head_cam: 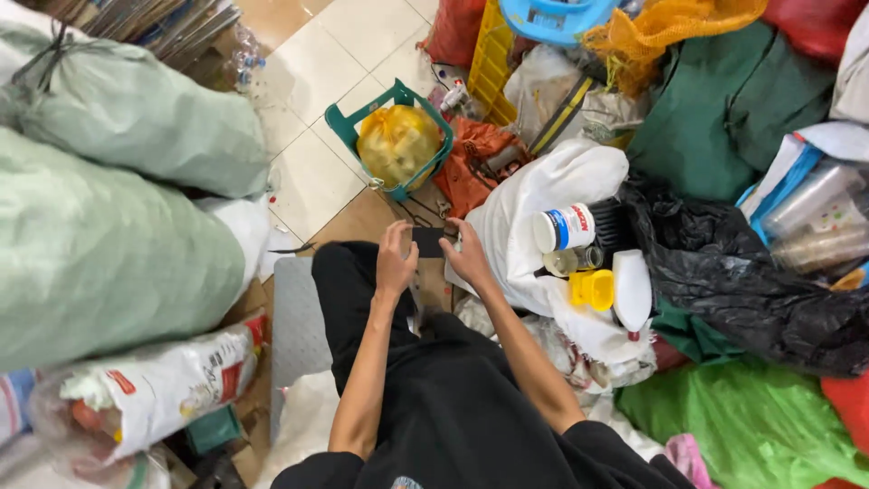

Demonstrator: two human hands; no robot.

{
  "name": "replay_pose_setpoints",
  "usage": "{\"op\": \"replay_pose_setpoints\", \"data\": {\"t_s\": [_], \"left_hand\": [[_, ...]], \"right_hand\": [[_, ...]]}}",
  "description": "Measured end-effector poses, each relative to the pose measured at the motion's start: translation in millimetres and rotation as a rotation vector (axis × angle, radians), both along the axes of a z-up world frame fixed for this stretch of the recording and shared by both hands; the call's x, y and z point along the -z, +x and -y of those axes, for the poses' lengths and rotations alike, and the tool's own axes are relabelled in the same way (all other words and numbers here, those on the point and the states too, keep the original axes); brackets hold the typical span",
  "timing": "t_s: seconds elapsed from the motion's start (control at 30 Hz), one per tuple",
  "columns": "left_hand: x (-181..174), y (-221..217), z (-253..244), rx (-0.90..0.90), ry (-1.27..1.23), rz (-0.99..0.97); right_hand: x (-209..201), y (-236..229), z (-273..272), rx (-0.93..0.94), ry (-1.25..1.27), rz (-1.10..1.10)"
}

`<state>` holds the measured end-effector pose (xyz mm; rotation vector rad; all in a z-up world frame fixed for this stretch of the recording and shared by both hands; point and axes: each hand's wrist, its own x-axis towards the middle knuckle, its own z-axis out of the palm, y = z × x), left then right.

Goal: The person places various plastic bags containing items onto a metal platform scale to weigh them. They handle a clear bag with vegetables, a white bag, and a pink bag, moving them from the floor onto the scale and then removing them.

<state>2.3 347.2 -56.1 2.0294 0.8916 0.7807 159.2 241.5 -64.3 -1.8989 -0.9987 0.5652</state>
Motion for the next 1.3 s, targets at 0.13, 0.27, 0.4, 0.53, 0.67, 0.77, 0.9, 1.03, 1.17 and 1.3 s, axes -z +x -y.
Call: {"op": "replay_pose_setpoints", "data": {"t_s": [0.13,0.27,0.4,0.53,0.67,0.77,0.9,1.03,1.17,1.3], "left_hand": [[-4.6,22.5,-53.3,0.075,-0.051,-0.047],[25.3,32.3,-127.8,0.147,-0.082,-0.085],[78.2,39.6,-234.0,0.226,-0.063,-0.137],[87.9,65.6,-354.2,0.333,-0.137,-0.176],[96.2,75.7,-434.0,0.380,-0.191,-0.252],[119.0,98.9,-492.1,0.441,-0.140,-0.255],[163.4,140.4,-537.1,0.489,-0.107,-0.357],[238.6,196.0,-549.8,0.546,-0.077,-0.391],[354.7,231.1,-567.5,0.545,-0.072,-0.488],[507.8,250.1,-600.3,0.331,-0.098,-0.701]], "right_hand": [[4.9,9.4,-41.2,0.120,-0.060,-0.126],[41.2,17.7,-84.4,0.220,-0.013,-0.143],[109.4,30.5,-151.8,0.381,-0.003,-0.154],[131.1,39.0,-247.4,0.494,-0.142,-0.177],[132.1,34.6,-313.1,0.527,-0.197,-0.376],[179.3,32.9,-342.3,0.585,-0.225,-0.480],[242.0,52.4,-349.8,0.716,-0.314,-0.391],[315.4,74.6,-356.0,0.826,-0.372,-0.401],[427.3,98.1,-358.1,0.887,-0.417,-0.474],[574.6,92.1,-339.4,1.037,-0.537,-0.487]]}}
